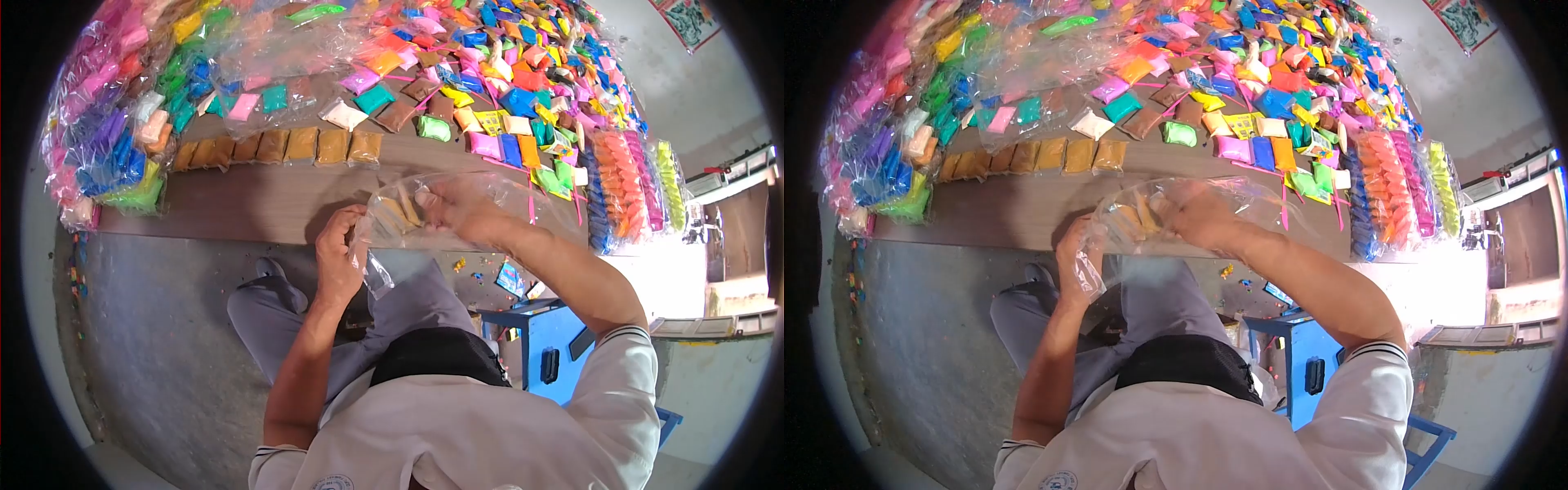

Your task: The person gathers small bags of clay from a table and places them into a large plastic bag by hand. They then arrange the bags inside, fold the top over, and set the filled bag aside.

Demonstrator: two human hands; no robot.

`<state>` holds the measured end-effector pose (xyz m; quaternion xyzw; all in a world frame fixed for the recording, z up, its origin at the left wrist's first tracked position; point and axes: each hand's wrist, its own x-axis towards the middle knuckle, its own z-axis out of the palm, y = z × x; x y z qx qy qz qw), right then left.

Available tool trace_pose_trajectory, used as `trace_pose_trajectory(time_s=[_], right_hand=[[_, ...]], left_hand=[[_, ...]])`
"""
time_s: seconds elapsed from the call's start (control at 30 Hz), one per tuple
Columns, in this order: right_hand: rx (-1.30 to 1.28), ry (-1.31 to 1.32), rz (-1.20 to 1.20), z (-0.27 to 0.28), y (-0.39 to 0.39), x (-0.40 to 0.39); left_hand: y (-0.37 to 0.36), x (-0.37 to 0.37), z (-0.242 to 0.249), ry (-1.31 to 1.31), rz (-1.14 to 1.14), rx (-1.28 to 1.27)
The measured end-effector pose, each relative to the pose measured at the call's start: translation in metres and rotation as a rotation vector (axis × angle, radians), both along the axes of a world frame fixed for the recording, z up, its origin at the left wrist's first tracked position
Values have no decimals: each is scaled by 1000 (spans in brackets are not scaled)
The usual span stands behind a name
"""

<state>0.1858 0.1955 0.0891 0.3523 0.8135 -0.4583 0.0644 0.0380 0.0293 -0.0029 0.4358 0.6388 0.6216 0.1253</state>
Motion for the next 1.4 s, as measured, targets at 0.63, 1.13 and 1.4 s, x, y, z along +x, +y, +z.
trace_pose_trajectory(time_s=[0.63, 1.13, 1.4], right_hand=[[166, 208, 554, 79, -35, 60], [774, -215, 689, 70, 47, -115], [763, -233, 669, 12, 42, -153]], left_hand=[[1, -5, -16, 34, -53, 116], [-3, -1, 0, 22, -21, 40], [-4, 0, 0, -54, -38, 26]])
